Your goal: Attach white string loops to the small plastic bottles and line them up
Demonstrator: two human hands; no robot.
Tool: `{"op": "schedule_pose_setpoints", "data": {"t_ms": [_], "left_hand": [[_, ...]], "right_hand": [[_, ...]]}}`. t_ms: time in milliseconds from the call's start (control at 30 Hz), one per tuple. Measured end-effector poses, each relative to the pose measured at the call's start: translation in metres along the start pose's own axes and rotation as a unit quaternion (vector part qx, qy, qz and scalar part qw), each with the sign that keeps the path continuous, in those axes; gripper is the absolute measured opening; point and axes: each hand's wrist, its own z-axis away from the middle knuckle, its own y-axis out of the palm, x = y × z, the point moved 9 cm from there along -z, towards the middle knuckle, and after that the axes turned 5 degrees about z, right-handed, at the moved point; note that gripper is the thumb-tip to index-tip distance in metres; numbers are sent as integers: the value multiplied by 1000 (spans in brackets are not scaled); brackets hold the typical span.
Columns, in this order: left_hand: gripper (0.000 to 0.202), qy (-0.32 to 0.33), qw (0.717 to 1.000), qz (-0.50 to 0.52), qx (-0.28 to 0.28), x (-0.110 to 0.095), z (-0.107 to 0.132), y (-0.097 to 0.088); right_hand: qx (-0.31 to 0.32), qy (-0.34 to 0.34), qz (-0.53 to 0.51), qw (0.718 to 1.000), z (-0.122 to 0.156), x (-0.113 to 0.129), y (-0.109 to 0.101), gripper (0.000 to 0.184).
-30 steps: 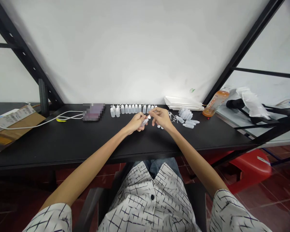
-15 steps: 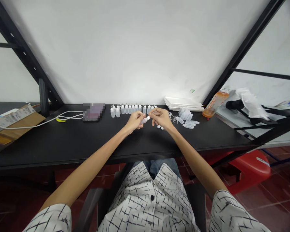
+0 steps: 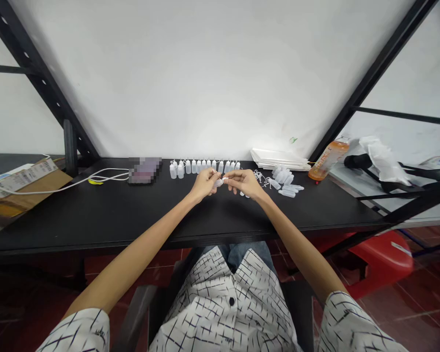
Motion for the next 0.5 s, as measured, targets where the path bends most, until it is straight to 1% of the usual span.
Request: {"op": "schedule_pose_setpoints", "data": {"t_ms": [100,200,367,500], "left_hand": [[19,24,999,-30,0,-1,0,0],[18,52,997,-55,5,-3,-1,1],[15,90,990,-108,11,-7,0,3],[17,116,978,-173,11,-15,4,5]], "right_hand": [[12,11,3,1000,0,-3,4,45],[24,22,37,999,0,-5,6,49],[26,5,119,992,1,-7,7,57],[26,6,147,989,1,-11,9,64]]}}
